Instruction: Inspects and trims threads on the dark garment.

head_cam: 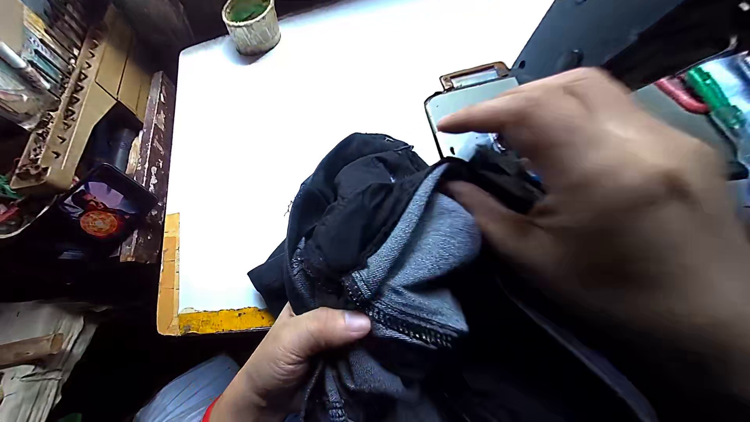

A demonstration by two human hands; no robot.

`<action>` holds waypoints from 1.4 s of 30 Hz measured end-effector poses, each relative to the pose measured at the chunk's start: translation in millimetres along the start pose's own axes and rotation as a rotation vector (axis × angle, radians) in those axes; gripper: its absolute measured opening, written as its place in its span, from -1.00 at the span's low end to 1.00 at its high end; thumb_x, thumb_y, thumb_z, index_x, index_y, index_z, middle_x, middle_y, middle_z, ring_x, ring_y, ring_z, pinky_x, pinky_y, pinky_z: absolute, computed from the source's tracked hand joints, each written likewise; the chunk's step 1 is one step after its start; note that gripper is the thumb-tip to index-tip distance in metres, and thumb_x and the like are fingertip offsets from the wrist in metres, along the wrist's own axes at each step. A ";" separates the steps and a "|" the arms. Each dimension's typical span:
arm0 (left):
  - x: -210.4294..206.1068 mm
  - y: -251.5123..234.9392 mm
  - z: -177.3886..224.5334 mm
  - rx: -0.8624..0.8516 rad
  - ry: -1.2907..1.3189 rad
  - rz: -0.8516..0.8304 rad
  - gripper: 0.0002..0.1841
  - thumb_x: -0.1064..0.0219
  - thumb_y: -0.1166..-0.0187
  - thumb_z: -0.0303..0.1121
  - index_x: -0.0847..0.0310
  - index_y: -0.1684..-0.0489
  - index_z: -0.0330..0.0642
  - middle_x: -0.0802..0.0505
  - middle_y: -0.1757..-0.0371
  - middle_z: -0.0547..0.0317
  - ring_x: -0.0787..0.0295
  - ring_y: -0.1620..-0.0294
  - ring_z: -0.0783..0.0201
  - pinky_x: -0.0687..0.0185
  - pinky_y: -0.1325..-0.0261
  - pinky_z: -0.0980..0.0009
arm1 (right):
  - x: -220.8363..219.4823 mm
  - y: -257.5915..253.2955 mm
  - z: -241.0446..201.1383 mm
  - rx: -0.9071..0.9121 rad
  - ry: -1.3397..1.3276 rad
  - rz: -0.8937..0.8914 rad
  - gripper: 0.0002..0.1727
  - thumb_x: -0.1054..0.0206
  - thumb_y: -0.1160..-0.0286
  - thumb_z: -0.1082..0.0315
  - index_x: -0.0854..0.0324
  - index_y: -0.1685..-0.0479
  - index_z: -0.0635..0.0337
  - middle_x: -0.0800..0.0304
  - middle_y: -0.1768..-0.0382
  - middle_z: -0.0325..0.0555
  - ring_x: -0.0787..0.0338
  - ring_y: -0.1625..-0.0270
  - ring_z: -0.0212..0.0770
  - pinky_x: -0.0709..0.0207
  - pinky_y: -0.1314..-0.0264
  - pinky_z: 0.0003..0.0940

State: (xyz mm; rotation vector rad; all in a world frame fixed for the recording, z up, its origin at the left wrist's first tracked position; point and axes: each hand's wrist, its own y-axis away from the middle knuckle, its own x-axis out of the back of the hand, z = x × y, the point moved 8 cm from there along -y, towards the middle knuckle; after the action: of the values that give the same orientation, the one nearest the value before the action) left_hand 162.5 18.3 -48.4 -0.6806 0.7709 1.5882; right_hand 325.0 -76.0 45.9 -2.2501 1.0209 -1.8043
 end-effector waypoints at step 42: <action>-15.9 2.9 19.9 -0.018 -0.273 0.252 -0.80 -0.48 -0.51 -0.45 -0.77 -0.05 -0.15 -0.92 0.18 0.06 -0.92 0.16 0.37 -0.86 0.02 0.41 | -8.8 64.2 -7.4 -0.319 -0.911 -0.203 -0.95 -0.38 -0.59 0.23 -0.71 0.23 -0.12 -0.70 0.47 -0.57 -0.56 0.54 -0.66 -0.43 0.56 -0.75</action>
State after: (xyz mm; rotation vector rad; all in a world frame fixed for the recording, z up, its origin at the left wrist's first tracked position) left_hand 161.7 24.2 -23.5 -0.3774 0.6574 1.8722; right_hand 289.3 -118.4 11.7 -2.9424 0.9183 -0.4692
